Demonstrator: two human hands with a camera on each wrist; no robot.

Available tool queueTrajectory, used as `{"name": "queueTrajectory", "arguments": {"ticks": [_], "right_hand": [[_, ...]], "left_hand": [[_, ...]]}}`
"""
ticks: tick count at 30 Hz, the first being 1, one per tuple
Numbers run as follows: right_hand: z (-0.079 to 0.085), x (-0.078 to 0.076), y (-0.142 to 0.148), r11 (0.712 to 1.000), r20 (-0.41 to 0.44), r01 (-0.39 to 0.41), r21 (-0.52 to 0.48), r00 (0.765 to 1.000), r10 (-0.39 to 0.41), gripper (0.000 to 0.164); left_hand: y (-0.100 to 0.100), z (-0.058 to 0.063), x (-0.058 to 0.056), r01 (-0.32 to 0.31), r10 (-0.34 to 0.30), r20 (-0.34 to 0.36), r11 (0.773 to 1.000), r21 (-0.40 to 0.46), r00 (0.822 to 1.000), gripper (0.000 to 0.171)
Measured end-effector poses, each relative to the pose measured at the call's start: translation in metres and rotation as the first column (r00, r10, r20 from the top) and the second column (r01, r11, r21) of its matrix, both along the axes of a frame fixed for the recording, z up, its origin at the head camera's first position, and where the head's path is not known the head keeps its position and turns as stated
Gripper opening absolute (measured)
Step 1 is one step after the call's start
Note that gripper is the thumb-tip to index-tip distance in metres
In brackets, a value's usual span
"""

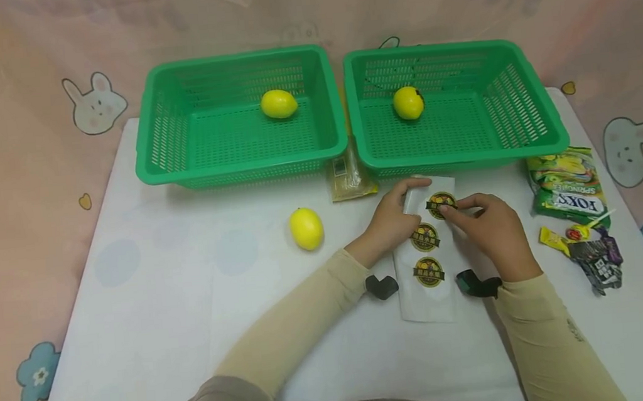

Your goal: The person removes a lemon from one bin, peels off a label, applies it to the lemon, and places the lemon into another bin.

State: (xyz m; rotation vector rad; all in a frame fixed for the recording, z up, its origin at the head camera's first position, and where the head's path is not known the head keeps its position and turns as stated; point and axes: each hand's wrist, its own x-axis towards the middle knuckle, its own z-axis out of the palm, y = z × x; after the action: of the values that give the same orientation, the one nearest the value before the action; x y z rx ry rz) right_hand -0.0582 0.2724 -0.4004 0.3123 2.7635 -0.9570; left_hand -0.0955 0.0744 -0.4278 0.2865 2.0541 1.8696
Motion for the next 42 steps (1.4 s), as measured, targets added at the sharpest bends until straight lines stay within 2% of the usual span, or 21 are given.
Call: {"name": "queueTrajectory", "arguments": {"ticks": [3,6,10,12,14,17,18,19,20,22,24,26,27,29,32,35,36,37,39,40,42], "right_hand": [[0.001,0.003,-0.001,0.999,-0.043,0.054,0.007,0.998,-0.053,0.066],[0.002,0.005,-0.003,0.996,-0.106,0.080,0.028,0.991,-0.077,0.060],[0.007,0.008,-0.005,0.990,-0.203,0.132,0.051,0.972,-0.119,0.051],[0.012,0.009,-0.005,0.986,-0.230,0.163,0.040,0.962,-0.150,0.049],[0.019,0.011,-0.004,0.982,-0.226,0.186,0.015,0.958,-0.178,0.050],[0.028,0.014,-0.003,0.981,-0.196,0.191,-0.028,0.961,-0.193,0.054],[0.031,0.015,-0.003,0.981,-0.184,0.188,-0.041,0.964,-0.192,0.055],[0.033,0.015,-0.003,0.982,-0.176,0.179,-0.057,0.967,-0.186,0.055],[0.036,0.016,-0.004,0.983,-0.167,0.167,-0.070,0.970,-0.177,0.056],[0.040,0.017,-0.007,0.987,-0.147,0.134,-0.092,0.978,-0.146,0.057],[0.043,0.016,-0.011,0.988,-0.128,0.099,-0.114,0.985,-0.114,0.058],[0.046,0.014,-0.018,0.990,-0.109,0.058,-0.130,0.991,-0.073,0.058],[0.047,0.013,-0.022,0.990,-0.104,0.036,-0.136,0.993,-0.050,0.058],[0.049,0.010,-0.032,0.988,-0.105,-0.011,-0.156,0.994,-0.005,0.056],[0.052,0.005,-0.052,0.973,-0.120,-0.094,-0.212,0.990,0.070,0.052],[0.055,-0.004,-0.077,0.937,-0.129,-0.182,-0.297,0.980,0.149,0.046],[0.056,-0.006,-0.086,0.921,-0.128,-0.204,-0.331,0.977,0.171,0.044],[0.056,-0.009,-0.094,0.904,-0.130,-0.226,-0.363,0.973,0.191,0.041],[0.056,-0.013,-0.109,0.871,-0.138,-0.262,-0.415,0.965,0.225,0.037],[0.056,-0.014,-0.115,0.858,-0.146,-0.276,-0.432,0.961,0.236,0.035],[0.056,-0.014,-0.125,0.838,-0.164,-0.296,-0.458,0.955,0.247,0.032]], "left_hand": [[-0.003,0.002,0.003,0.024,-0.026,-0.088,0.999,-0.024,0.996,0.065],[-0.005,0.004,0.005,0.046,-0.059,-0.173,0.996,-0.080,0.983,0.059],[-0.005,0.007,0.008,0.045,-0.084,-0.223,0.984,-0.173,0.971,0.056],[-0.007,0.010,0.012,0.048,-0.112,-0.238,0.964,-0.262,0.965,0.057],[-0.010,0.018,0.019,0.038,-0.167,-0.288,0.913,-0.406,0.943,0.058],[-0.022,0.035,0.032,-0.047,-0.261,-0.396,0.783,-0.620,0.881,0.060],[-0.029,0.041,0.036,-0.093,-0.281,-0.433,0.741,-0.665,0.856,0.060],[-0.038,0.048,0.040,-0.140,-0.285,-0.464,0.711,-0.689,0.839,0.058],[-0.050,0.053,0.042,-0.186,-0.266,-0.491,0.698,-0.692,0.830,0.056],[-0.078,0.061,0.045,-0.255,-0.196,-0.507,0.682,-0.685,0.839,0.053],[-0.110,0.063,0.045,-0.292,-0.097,-0.473,0.674,-0.679,0.876,0.057],[-0.140,0.061,0.044,-0.287,0.000,-0.389,0.675,-0.679,0.921,0.064],[-0.152,0.059,0.044,-0.264,0.028,-0.333,0.674,-0.690,0.942,0.068],[-0.169,0.052,0.043,-0.197,0.051,-0.226,0.696,-0.690,0.973,0.076],[-0.177,0.040,0.043,-0.119,0.017,-0.156,0.725,-0.678,0.988,0.079],[-0.171,0.033,0.042,-0.141,0.021,-0.193,0.762,-0.632,0.981,0.076],[-0.169,0.031,0.040,-0.163,0.043,-0.212,0.789,-0.593,0.976,0.075],[-0.166,0.031,0.039,-0.180,0.076,-0.211,0.825,-0.536,0.975,0.074],[-0.159,0.031,0.035,-0.203,0.143,-0.182,0.904,-0.375,0.973,0.075],[-0.156,0.032,0.034,-0.207,0.166,-0.160,0.935,-0.288,0.973,0.076],[-0.151,0.034,0.032,-0.192,0.180,-0.102,0.973,-0.125,0.978,0.082]]}}
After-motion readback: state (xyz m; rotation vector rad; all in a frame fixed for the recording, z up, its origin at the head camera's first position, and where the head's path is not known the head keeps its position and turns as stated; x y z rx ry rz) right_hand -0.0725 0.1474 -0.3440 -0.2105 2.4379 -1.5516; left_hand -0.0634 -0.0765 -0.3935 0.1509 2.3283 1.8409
